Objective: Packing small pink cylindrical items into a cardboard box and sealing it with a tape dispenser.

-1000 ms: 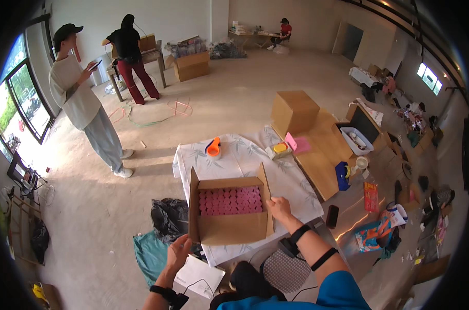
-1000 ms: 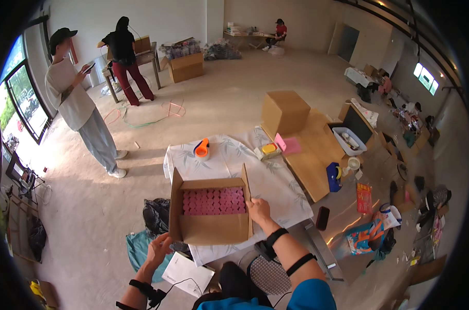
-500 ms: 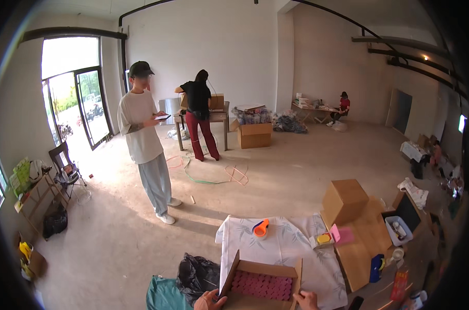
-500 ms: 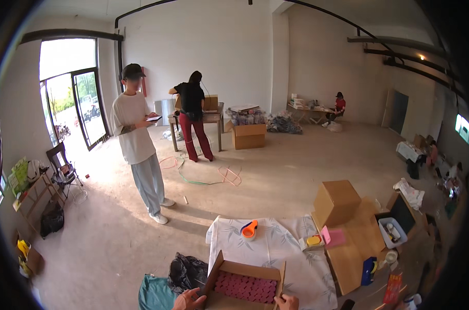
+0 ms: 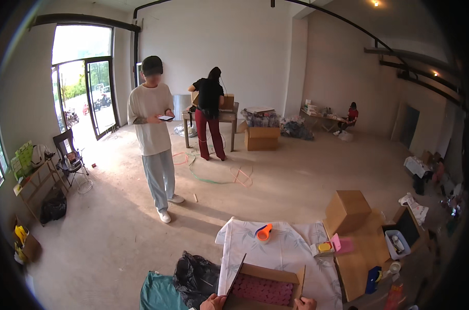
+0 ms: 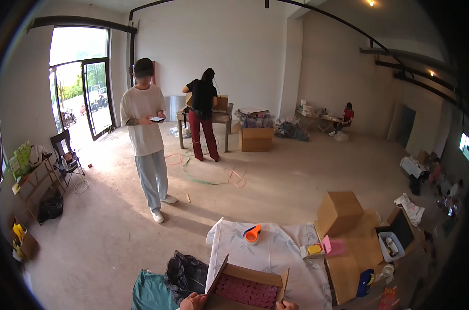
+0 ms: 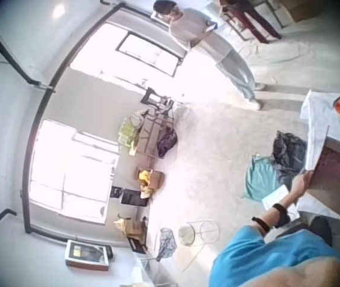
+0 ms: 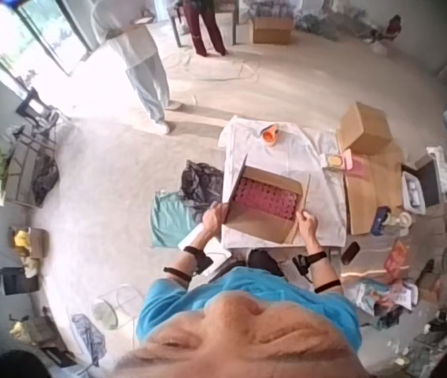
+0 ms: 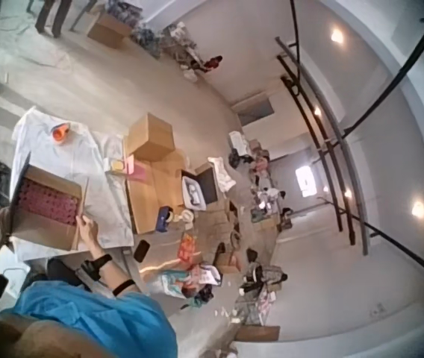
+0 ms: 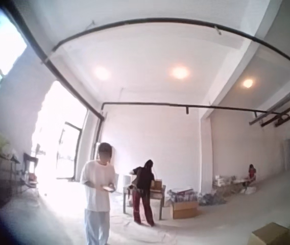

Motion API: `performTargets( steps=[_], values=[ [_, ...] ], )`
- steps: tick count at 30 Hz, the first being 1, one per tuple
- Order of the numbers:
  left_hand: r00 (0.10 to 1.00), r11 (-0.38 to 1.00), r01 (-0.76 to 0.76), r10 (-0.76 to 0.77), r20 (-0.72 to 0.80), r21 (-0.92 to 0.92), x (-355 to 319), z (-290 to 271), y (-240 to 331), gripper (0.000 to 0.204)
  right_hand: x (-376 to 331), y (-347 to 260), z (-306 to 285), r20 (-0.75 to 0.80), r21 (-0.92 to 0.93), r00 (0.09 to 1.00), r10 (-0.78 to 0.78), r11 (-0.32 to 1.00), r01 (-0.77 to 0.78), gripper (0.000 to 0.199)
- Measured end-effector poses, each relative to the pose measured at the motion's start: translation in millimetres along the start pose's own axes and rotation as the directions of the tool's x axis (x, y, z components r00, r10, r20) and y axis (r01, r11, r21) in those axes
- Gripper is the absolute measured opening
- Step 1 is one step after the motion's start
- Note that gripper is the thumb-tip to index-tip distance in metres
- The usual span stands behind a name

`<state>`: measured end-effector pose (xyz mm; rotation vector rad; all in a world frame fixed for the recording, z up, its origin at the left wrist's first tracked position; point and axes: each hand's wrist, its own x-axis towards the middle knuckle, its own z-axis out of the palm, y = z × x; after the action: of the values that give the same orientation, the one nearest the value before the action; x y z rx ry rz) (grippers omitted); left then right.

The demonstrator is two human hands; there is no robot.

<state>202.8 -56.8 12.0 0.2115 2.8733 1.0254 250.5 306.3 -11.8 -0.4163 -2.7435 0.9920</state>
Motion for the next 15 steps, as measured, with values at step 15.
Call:
performTargets(
  steps=[15],
  values=[
    [0.996, 0.987, 0.042, -0.055, 0.077, 0.158, 39.6, -24.6, 27.7, 0.047, 36.3, -24.2, -13.8, 0.218, -0.196, 0.956, 0.196, 0.968, -0.154, 0.055]
  ],
)
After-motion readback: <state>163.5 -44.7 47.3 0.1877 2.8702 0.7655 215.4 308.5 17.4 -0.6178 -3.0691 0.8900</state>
